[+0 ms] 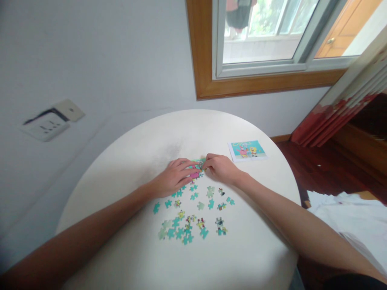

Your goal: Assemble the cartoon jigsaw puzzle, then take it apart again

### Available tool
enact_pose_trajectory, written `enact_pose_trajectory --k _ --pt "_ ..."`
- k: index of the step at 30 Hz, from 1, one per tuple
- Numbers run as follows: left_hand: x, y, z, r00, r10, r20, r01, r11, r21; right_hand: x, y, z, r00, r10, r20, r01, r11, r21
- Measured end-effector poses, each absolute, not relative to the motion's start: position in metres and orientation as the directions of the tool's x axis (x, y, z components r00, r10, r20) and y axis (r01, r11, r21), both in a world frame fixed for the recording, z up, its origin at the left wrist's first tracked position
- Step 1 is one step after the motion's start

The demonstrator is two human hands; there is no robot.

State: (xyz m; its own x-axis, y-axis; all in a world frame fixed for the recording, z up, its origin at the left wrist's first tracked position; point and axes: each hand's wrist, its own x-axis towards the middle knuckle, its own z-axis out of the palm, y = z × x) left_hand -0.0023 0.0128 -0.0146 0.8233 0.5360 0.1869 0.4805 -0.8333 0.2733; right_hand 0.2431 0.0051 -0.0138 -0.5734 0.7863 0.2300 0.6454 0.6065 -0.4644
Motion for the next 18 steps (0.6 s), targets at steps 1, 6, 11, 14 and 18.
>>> enact_pose_trajectory --k 1,6,11,14,18 --pt "-0.0024 0.0127 -0.0146 0.822 0.537 0.19 0.483 -0.834 0.267 0.2429 0.0049 -0.0138 -0.578 0.786 0.22 0.647 0.605 -0.464" --pt "-0.0027 0.0122 -0.014 0.815 0.545 0.196 0.493 -0.83 0.26 0.2425 0.004 -0.0131 -0.572 0.79 0.219 0.65 0.6 -0.466" --pt "-0.0022 0.0112 -0.0123 0.818 0.542 0.191 0.491 -0.832 0.26 0.2428 0.0042 -0.0137 -0.572 0.789 0.223 0.651 0.603 -0.461" --pt "-0.0026 0.0124 -0.0115 0.811 0.549 0.203 0.495 -0.828 0.263 0.2427 0.0047 -0.0149 -0.568 0.791 0.228 0.653 0.602 -0.46" --pt "-0.0068 0.0186 -0.0103 0.78 0.569 0.26 0.511 -0.819 0.26 0.2441 0.0061 -0.013 -0.564 0.792 0.235 0.641 0.599 -0.48"
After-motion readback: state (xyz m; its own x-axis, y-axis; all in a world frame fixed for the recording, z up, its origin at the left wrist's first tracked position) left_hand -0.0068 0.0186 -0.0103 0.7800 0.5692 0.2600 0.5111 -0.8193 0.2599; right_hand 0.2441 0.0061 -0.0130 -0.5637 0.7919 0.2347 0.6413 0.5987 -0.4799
